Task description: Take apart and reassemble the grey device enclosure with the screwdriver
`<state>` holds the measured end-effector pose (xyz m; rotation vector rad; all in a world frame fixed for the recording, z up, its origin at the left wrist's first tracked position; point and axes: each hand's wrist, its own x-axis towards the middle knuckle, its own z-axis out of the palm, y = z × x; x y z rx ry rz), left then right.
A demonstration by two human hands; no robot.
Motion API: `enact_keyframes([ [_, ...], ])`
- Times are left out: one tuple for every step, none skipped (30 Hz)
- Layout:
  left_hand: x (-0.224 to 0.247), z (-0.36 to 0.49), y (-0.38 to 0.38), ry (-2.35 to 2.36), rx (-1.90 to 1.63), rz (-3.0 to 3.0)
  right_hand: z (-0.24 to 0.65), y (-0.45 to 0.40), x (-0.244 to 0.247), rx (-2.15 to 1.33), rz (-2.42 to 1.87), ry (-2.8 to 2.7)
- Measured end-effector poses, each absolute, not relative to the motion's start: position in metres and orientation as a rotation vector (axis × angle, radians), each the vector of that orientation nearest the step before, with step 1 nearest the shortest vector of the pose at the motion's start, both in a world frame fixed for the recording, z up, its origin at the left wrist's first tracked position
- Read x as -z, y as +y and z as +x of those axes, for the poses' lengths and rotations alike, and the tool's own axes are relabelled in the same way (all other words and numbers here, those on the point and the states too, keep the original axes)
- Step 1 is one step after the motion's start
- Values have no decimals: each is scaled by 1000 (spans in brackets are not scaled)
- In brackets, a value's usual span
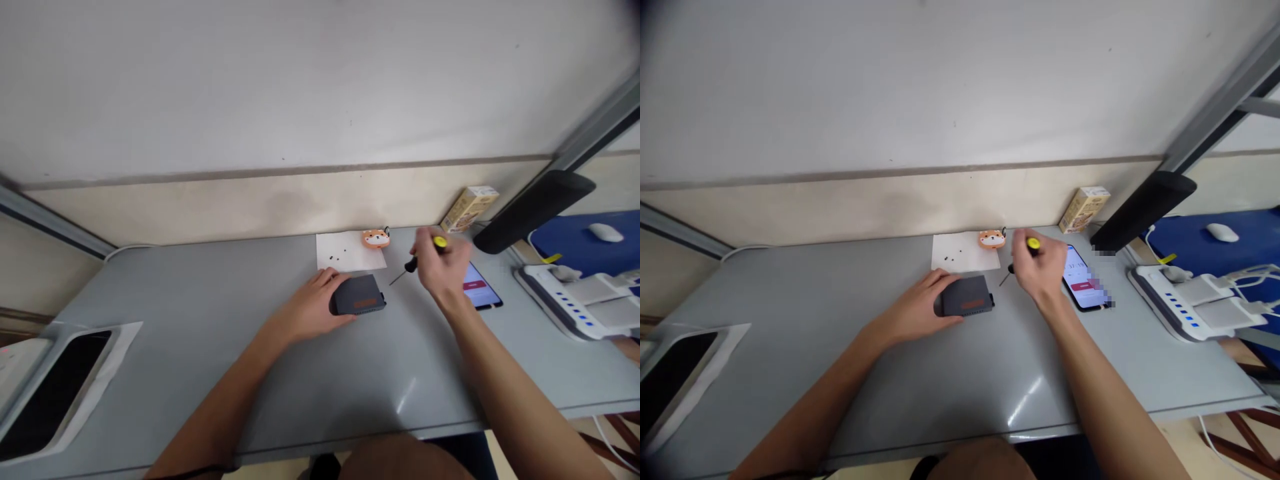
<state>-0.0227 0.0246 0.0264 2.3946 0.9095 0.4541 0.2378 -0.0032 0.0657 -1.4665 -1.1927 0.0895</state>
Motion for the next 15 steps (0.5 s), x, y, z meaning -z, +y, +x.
enact_keyframes([
  [-25,-21,24,906,-451,2403,235,0,-69,-80,-1469,-1297],
  [-24,-19,25,899,-446,2410,231,3,-71,-73,-1467,-1383],
  [-23,-19,25,895,-441,2413,226,4,-70,-84,-1462,-1451],
  [-22,-18,26,895,-441,2416,222,4,-67,-101,-1452,-1474],
  [-21,-18,26,900,-447,2417,218,3,-64,-106,-1436,-1485],
  [-19,-17,27,908,-460,2418,216,0,-59,-105,-1422,-1494],
  [-18,-16,27,914,-478,2417,214,-3,-55,-93,-1405,-1496],
  [-16,-16,27,918,-496,2413,214,-6,-52,-75,-1385,-1498],
  [-15,-15,26,924,-510,2406,215,-10,-49,-58,-1371,-1498],
  [-14,-14,26,932,-516,2396,217,-13,-48,-34,-1358,-1486],
  [-13,-13,26,943,-513,2384,220,-15,-48,-8,-1350,-1461],
  [-13,-12,26,956,-503,2372,222,-17,-49,26,-1341,-1418],
  [-13,-12,25,969,-488,2362,224,-18,-51,62,-1325,-1356],
  [-13,-12,25,979,-471,2356,224,-18,-52,87,-1304,-1285],
  [-13,-11,26,985,-454,2355,222,-18,-53,96,-1273,-1224],
])
